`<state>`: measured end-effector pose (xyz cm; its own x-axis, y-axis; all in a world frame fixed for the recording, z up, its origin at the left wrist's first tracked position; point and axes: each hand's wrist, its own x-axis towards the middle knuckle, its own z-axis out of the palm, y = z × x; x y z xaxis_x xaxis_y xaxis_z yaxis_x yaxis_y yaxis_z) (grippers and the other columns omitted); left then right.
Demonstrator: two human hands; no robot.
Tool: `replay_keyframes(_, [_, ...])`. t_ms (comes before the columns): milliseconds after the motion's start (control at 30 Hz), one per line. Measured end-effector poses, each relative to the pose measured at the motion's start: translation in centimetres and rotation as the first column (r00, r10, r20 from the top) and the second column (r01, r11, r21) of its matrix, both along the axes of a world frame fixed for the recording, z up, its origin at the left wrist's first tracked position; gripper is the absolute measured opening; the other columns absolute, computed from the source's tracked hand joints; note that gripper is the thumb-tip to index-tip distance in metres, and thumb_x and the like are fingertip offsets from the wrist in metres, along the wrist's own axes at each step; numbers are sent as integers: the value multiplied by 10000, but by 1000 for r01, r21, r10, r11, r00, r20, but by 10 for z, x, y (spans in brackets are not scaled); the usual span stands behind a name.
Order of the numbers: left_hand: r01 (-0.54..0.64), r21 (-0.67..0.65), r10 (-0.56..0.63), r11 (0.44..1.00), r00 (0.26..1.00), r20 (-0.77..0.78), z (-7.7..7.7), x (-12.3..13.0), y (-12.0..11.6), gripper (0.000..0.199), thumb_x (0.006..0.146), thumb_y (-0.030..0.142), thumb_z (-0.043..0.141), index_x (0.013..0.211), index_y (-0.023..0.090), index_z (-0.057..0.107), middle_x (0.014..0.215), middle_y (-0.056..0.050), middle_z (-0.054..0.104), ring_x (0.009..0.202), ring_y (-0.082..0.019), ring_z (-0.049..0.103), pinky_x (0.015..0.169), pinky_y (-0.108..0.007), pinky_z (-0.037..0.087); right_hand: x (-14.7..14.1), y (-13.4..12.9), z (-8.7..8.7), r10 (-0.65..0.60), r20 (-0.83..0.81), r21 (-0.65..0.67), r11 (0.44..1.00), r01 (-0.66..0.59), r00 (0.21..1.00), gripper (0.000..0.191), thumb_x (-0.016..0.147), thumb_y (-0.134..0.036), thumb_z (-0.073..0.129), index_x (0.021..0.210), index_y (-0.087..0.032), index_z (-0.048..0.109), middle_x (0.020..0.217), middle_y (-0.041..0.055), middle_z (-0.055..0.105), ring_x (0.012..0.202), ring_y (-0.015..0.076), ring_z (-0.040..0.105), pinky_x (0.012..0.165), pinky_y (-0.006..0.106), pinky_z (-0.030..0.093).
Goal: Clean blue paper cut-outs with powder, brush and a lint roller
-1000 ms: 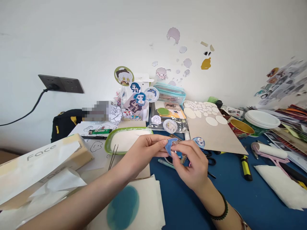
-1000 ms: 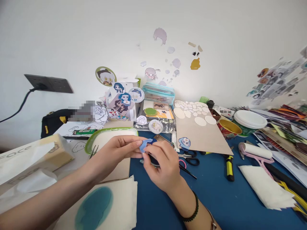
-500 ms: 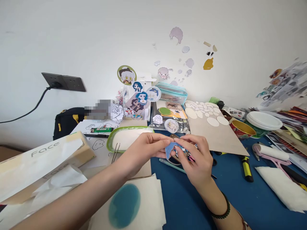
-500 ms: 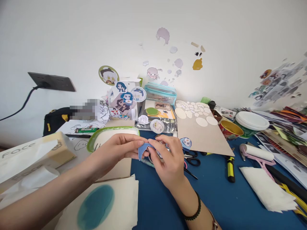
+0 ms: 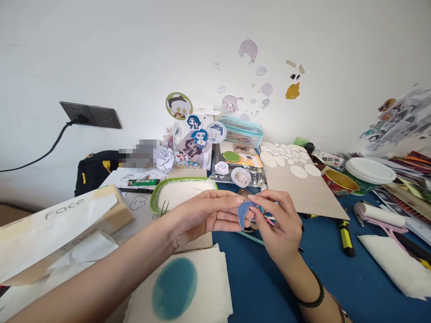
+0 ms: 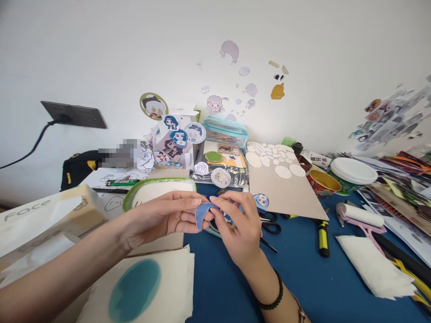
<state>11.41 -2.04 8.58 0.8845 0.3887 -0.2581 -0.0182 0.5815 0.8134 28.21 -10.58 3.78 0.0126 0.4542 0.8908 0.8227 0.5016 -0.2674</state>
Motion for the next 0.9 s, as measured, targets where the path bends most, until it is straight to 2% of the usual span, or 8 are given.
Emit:
replay_keyframes(100, [-27, -10, 27, 1000, 1000, 12, 0, 0, -1, 186, 778, 279, 727, 922, 162, 717, 850, -55, 766, 774, -124, 712, 785, -219, 550, 0, -1, -2, 20, -105, -41, 999, -25, 994, 391, 844, -60, 578, 1184, -254, 587, 1011, 70, 574, 894, 205, 558, 727, 366, 478])
replay_keyframes(200, [-107, -13, 107, 994, 994, 7, -1, 2, -1, 227, 713, 237, 785, 916, 160, 719, 877, -59, 764, 814, -132, 711, 797, -219, 553, -1, -2, -4, 62, -222, -27, 997, -70, 973, 254, 855, -110, 557, 1080, -226, 578, 957, 62, 552, 864, 202, 537, 713, 360, 449])
replay_keyframes(333, [-198, -15, 199, 980, 980, 18, -7, 6, -2, 239, 653, 161, 822, 864, 156, 709, 882, -37, 755, 825, -112, 698, 819, -210, 547, -5, -2, -2, 115, -174, -94, 987, -133, 978, 104, 856, -149, 566, 927, -220, 540, 871, 31, 510, 815, 186, 512, 700, 342, 421])
replay_keyframes(433, [-205, 10, 204, 979, 977, 57, -13, 8, -4, 162, 651, 134, 818, 743, 158, 687, 772, 19, 731, 740, -68, 676, 749, -160, 540, -6, -1, 0, 147, -133, -178, 970, -169, 980, 87, 863, -178, 581, 898, -222, 515, 850, 20, 497, 792, 175, 498, 671, 319, 410])
replay_keyframes(533, [-201, 55, 198, 978, 978, 58, -14, 9, -7, 136, 645, 142, 821, 690, 158, 694, 679, 54, 693, 664, -32, 642, 685, -114, 517, -5, 0, 0, 160, -132, -198, 963, -184, 978, 96, 869, -169, 584, 865, -220, 502, 831, 11, 479, 778, 164, 484, 664, 304, 396])
replay_keyframes(700, [-223, 156, 220, 962, 975, 42, -11, 9, -11, 131, 703, 253, 790, 796, 173, 746, 804, 19, 725, 770, -71, 655, 792, -182, 531, -2, 1, 0, 197, -191, -217, 947, -237, 962, 85, 884, -160, 554, 854, -221, 502, 839, 10, 472, 773, 158, 475, 680, 306, 383])
replay_keyframes(900, [-259, 329, 230, 908, 965, 126, -11, 8, -14, 69, 758, 227, 744, 825, 217, 755, 795, 35, 735, 741, -51, 633, 718, -126, 502, -2, 0, -2, 239, -262, -232, 925, -301, 935, 68, 914, -179, 481, 866, -227, 492, 846, 10, 447, 786, 162, 452, 672, 303, 353])
